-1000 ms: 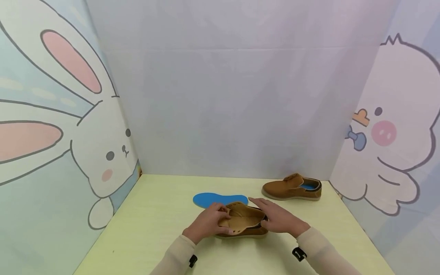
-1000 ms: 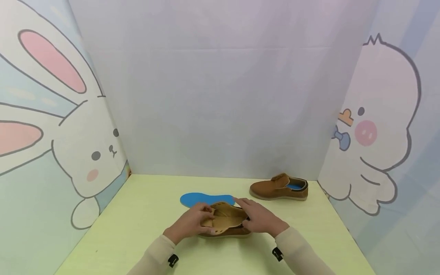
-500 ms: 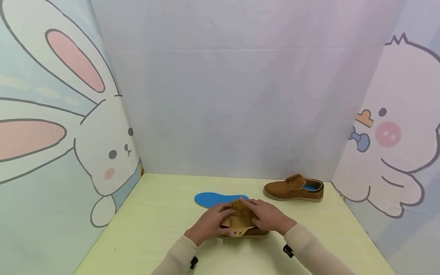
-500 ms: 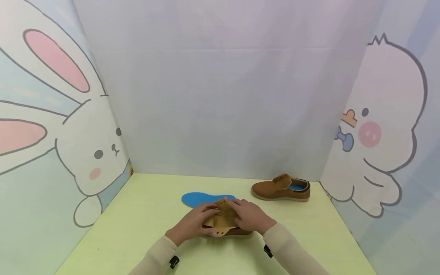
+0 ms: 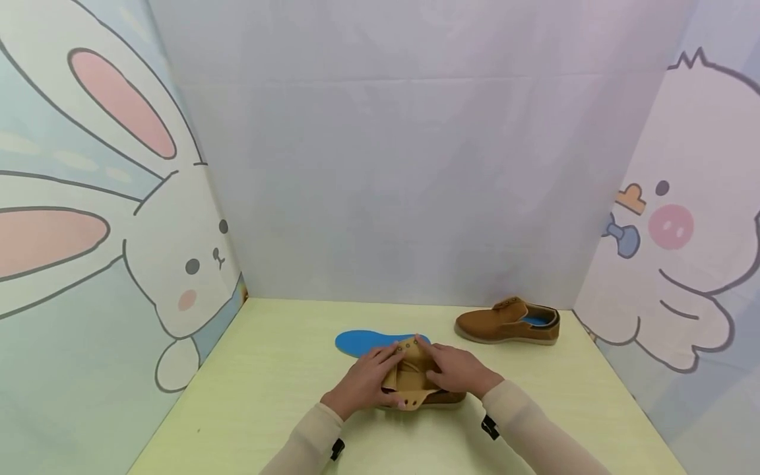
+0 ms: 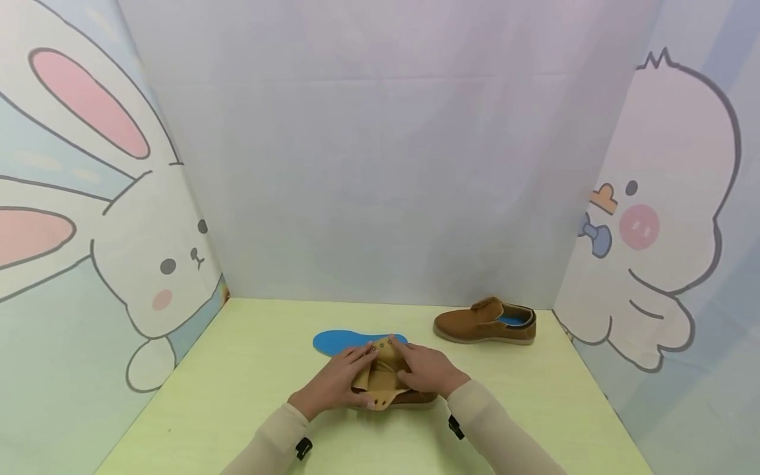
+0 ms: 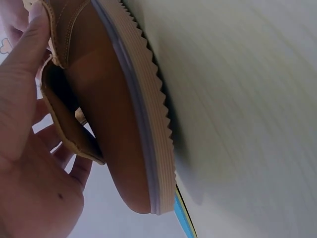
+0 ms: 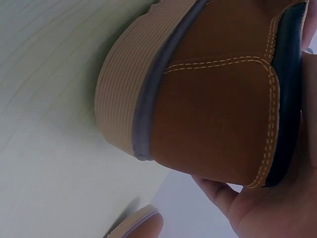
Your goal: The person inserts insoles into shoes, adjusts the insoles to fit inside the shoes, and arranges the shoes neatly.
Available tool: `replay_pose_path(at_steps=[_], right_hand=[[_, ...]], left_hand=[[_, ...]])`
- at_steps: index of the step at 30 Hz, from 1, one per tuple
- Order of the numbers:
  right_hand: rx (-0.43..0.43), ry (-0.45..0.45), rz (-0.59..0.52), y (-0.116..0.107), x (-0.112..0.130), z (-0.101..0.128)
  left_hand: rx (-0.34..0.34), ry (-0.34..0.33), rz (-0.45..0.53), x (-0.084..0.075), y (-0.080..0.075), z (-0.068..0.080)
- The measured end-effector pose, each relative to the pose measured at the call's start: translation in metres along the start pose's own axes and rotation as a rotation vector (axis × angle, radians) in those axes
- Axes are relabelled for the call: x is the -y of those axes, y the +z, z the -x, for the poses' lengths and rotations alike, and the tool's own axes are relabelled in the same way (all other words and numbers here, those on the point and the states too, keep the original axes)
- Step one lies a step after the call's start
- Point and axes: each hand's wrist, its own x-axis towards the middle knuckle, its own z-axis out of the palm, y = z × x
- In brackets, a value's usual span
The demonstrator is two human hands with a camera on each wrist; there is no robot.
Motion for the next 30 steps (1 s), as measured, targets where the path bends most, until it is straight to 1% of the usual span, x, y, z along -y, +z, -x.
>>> replay_pose_path(at_steps=[6, 12, 19, 23, 26, 30], right_hand=[[0.022, 0.022, -0.026, 0.001, 0.0, -0.005], [0.044, 0.043, -0.056, 0.0, -0.001, -0.01], [0.068, 0.075, -0.031, 0.002, -0.006, -0.018], [0.09, 0.071, -0.035, 0.003, -0.006, -0.021], [0.11, 0.064, -0.062, -0.003, -0.006, -0.022], [0.128, 0.054, -0.133, -0.017, -0.009, -0.025]], left_hand=[[0.041, -0.044, 0.02, 0.002, 0.002, 0.0], [0.073, -0.082, 0.017, 0.003, 0.002, -0.002], [0.085, -0.091, 0.014, 0.005, 0.002, -0.008], [0.092, -0.099, 0.029, 0.006, 0.002, -0.01], [0.099, -0.103, 0.035, 0.006, 0.003, -0.011], [0.115, -0.113, 0.041, 0.005, 0.003, -0.012]])
